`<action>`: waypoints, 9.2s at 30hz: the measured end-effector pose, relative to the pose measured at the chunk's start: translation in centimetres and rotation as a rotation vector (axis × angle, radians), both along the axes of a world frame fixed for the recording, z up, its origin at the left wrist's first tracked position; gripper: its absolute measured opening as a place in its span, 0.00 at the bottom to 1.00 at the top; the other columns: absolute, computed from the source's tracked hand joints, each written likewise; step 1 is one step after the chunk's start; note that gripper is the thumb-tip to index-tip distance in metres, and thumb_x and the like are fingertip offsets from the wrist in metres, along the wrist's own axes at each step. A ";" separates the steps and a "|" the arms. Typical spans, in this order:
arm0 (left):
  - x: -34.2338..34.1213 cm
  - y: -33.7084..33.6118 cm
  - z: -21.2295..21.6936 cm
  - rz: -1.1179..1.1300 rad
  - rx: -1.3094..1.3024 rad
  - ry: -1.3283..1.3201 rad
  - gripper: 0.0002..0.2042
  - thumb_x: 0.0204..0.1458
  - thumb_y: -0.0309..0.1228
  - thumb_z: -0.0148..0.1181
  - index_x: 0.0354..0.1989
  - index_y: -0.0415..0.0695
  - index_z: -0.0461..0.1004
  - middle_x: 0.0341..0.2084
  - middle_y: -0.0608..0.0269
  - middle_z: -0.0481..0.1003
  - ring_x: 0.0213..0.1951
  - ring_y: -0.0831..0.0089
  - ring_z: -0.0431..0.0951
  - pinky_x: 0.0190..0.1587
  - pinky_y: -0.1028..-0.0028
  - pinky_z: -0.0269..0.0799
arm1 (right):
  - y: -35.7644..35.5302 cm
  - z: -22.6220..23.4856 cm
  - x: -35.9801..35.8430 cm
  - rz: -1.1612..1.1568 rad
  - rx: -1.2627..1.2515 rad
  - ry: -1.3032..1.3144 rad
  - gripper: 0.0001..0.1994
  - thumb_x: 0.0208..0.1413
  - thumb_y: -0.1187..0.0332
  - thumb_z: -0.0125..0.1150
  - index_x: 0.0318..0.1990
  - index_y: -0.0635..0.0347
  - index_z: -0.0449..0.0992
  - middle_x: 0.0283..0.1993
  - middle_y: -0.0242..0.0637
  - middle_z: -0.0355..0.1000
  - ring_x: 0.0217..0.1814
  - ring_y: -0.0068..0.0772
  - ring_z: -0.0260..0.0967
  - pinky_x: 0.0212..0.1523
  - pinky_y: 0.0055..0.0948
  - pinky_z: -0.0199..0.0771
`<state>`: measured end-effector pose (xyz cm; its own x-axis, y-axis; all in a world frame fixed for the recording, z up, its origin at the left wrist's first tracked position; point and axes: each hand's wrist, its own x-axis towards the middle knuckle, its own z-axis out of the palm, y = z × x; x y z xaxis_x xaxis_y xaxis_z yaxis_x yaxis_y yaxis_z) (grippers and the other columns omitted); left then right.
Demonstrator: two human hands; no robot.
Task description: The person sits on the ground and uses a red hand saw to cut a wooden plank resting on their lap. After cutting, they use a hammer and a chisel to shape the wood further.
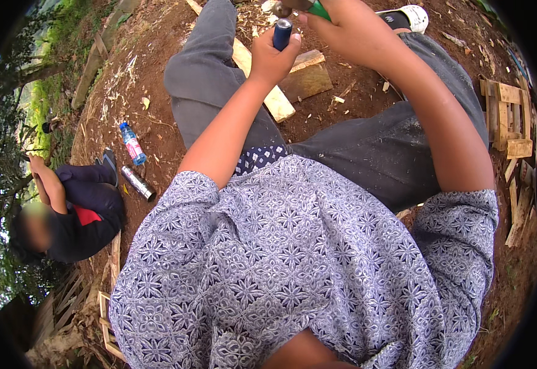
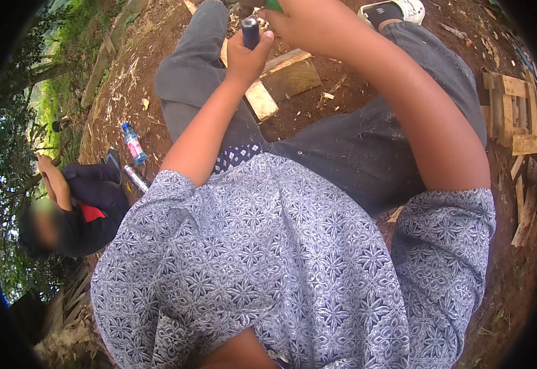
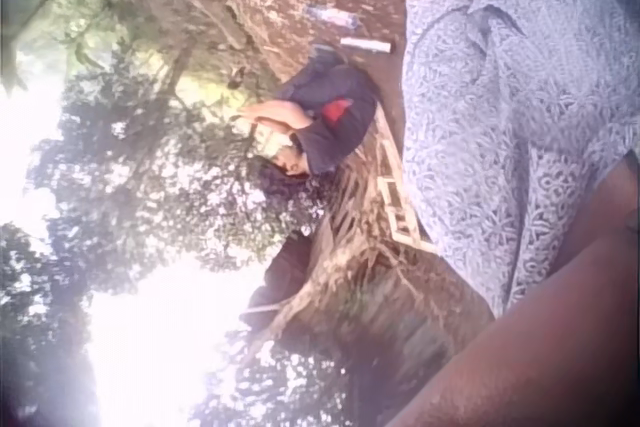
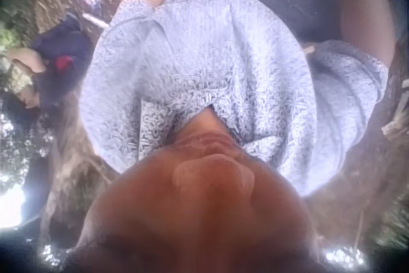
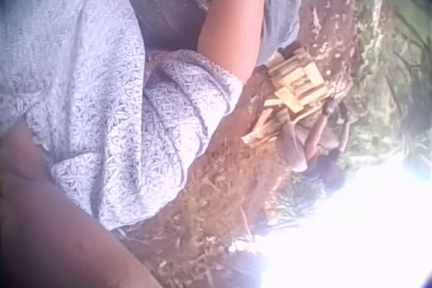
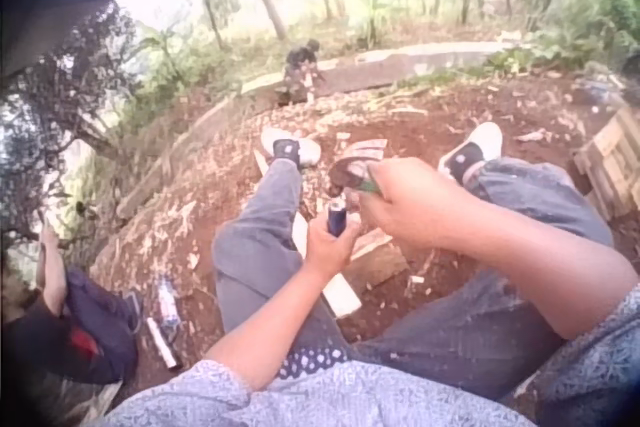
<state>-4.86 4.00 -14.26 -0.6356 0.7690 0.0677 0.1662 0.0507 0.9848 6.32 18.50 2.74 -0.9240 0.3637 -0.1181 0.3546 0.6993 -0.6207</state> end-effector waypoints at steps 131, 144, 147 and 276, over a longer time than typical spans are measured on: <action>-4.7 1.2 -1.5 0.263 0.080 -0.525 0.09 0.57 0.27 0.58 0.31 0.47 0.62 0.14 0.74 0.60 0.13 0.83 0.58 0.15 0.76 0.51 | -1.0 1.7 -1.1 -0.213 -0.338 0.076 0.13 0.67 0.62 0.57 0.43 0.66 0.77 0.27 0.38 0.75 0.29 0.28 0.70 0.33 0.36 0.73; -3.8 -2.7 3.5 0.177 0.243 -0.416 0.12 0.59 0.24 0.56 0.25 0.46 0.62 0.13 0.73 0.58 0.13 0.82 0.57 0.15 0.76 0.49 | -1.3 -0.1 -0.4 -0.100 -0.196 0.094 0.19 0.66 0.57 0.60 0.42 0.71 0.76 0.30 0.46 0.76 0.34 0.31 0.72 0.37 0.38 0.73; -3.3 -2.9 3.3 0.147 0.226 -0.336 0.12 0.59 0.24 0.57 0.25 0.46 0.63 0.14 0.73 0.60 0.13 0.82 0.59 0.16 0.76 0.51 | -1.8 1.4 -0.4 -0.079 -0.186 -0.003 0.19 0.66 0.57 0.60 0.42 0.71 0.76 0.26 0.46 0.74 0.31 0.33 0.73 0.34 0.39 0.72; -1.2 -2.3 0.3 0.017 0.169 0.029 0.12 0.57 0.22 0.62 0.24 0.44 0.67 0.17 0.72 0.69 0.20 0.84 0.67 0.23 0.79 0.61 | -0.7 2.6 0.2 -0.042 -0.256 0.255 0.25 0.72 0.50 0.48 0.36 0.66 0.76 0.28 0.39 0.70 0.33 0.32 0.69 0.39 0.34 0.71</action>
